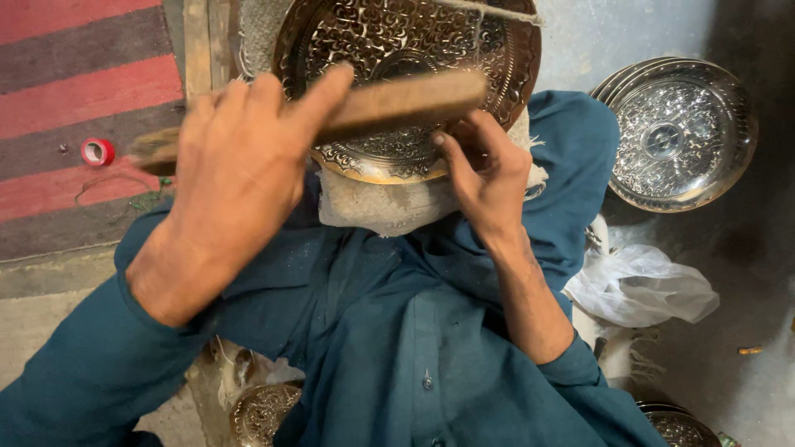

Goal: The person sits on the floor with an ornate brass tray resting on a cloth pad and repeatedly strikes its embossed surface with a wooden mallet, holding the tray steady with the other hand and repositioning it between strikes to work different areas of the pattern.

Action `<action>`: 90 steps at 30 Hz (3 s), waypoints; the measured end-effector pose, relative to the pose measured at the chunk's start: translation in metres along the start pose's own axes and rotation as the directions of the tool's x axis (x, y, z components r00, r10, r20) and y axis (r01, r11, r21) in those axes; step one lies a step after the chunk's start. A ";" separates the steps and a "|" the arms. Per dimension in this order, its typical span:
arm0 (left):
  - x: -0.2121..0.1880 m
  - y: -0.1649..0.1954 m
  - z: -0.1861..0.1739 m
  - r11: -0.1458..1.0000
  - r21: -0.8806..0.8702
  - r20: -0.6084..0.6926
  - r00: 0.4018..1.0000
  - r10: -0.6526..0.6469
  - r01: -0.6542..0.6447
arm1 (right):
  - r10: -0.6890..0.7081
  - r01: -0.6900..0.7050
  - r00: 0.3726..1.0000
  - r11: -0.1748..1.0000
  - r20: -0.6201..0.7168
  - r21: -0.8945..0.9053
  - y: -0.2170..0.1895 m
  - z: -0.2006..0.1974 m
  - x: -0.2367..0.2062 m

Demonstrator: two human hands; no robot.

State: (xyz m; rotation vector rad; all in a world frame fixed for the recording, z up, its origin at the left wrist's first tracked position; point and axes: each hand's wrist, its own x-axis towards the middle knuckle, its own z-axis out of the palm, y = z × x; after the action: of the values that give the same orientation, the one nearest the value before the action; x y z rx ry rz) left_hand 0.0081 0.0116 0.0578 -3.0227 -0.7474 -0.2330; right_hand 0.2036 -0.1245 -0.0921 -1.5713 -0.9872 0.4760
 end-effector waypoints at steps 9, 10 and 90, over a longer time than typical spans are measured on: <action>0.000 -0.001 0.001 0.993 -0.087 0.052 0.996 -0.070 0.075 | -0.061 0.061 0.998 0.998 -0.025 -0.011 0.001 0.000 0.002; 0.000 -0.002 0.001 0.996 0.082 0.014 1.000 -0.024 0.022 | -0.051 0.050 0.998 0.999 -0.022 -0.003 0.001 0.000 0.002; -0.009 0.003 0.014 0.997 0.048 -0.018 0.998 -0.055 0.056 | -0.110 0.112 0.993 0.991 0.037 -0.074 -0.004 -0.011 0.008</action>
State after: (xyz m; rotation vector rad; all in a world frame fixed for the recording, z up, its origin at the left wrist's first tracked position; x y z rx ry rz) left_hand 0.0038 0.0061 0.0425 -2.9534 -0.8237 -0.2375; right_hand 0.2152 -0.1252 -0.0835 -1.5704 -1.1229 0.3921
